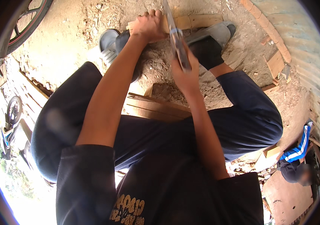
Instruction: The person sits on the ground and uses a hand saw to cut a small rectangular piece of wood held between their feet. They repeatedly saw back and forth along a marked line, pausing briefly to reposition the wood before continuing the cut.
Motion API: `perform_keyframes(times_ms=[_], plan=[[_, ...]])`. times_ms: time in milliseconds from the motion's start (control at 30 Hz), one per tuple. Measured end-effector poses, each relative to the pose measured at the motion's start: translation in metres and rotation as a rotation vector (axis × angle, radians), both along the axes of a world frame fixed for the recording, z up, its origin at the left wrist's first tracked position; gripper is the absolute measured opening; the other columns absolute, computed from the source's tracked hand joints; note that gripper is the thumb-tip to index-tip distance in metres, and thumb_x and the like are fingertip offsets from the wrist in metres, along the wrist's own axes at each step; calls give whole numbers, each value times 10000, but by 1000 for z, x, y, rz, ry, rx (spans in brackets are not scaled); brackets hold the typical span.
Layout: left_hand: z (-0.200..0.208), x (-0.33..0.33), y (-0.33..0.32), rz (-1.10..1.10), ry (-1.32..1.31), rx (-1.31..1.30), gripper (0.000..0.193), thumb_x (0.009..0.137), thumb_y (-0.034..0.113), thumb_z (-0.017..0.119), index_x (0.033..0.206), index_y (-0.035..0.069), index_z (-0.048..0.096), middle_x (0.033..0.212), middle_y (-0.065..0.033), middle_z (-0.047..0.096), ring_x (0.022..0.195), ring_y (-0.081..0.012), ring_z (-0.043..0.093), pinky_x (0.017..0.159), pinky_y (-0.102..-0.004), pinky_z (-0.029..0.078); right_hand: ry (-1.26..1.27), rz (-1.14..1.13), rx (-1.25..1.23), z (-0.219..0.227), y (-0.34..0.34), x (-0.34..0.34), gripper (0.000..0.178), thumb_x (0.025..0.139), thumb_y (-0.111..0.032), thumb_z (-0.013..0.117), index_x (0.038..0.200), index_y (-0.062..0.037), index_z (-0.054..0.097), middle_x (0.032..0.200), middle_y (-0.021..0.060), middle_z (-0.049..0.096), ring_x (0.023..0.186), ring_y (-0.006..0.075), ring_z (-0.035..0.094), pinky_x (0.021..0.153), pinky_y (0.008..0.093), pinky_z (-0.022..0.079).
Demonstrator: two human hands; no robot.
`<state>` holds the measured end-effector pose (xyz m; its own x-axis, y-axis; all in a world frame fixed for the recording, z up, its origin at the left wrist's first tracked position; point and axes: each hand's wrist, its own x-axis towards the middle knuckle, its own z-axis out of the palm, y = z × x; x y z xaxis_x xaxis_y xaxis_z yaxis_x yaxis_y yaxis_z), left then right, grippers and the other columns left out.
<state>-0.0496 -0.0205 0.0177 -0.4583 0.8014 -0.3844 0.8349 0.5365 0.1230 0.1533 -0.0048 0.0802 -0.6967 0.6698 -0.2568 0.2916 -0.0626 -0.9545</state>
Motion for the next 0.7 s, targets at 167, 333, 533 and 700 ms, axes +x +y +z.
perform_keyframes(times_ms=[167, 333, 533, 700], plan=[[2, 0, 2, -24, 38, -53, 798, 721, 567, 716, 1217, -9, 470, 1216, -212, 563, 1166, -354, 566, 952, -463, 480, -69, -48, -80, 11, -19, 27, 591, 803, 24, 517, 1391, 27, 464, 895, 170, 651, 734, 150, 596, 710, 290, 489], [4, 1, 2, -24, -1, -49, 812, 724, 550, 723, 1236, -24, 463, 1222, -224, 558, 1175, -358, 557, 952, -465, 479, 37, -40, -6, -1, 5, -12, 559, 840, 13, 526, 1396, 22, 467, 905, 71, 616, 753, 87, 552, 679, 242, 461], [-1, 7, 0, -17, 79, 78, 570, 756, 398, 713, 1099, -9, 509, 1122, -205, 591, 1084, -375, 599, 881, -485, 514, 14, -103, 102, -3, -28, 30, 607, 794, 29, 525, 1397, 28, 465, 883, 143, 628, 731, 154, 592, 680, 291, 485], [6, 4, 6, -6, -9, -63, 782, 756, 544, 697, 1252, -13, 461, 1238, -222, 547, 1196, -374, 537, 970, -506, 463, 1, -14, 8, 0, 3, 0, 599, 797, 30, 504, 1394, 42, 456, 834, 152, 599, 685, 156, 566, 636, 301, 469]])
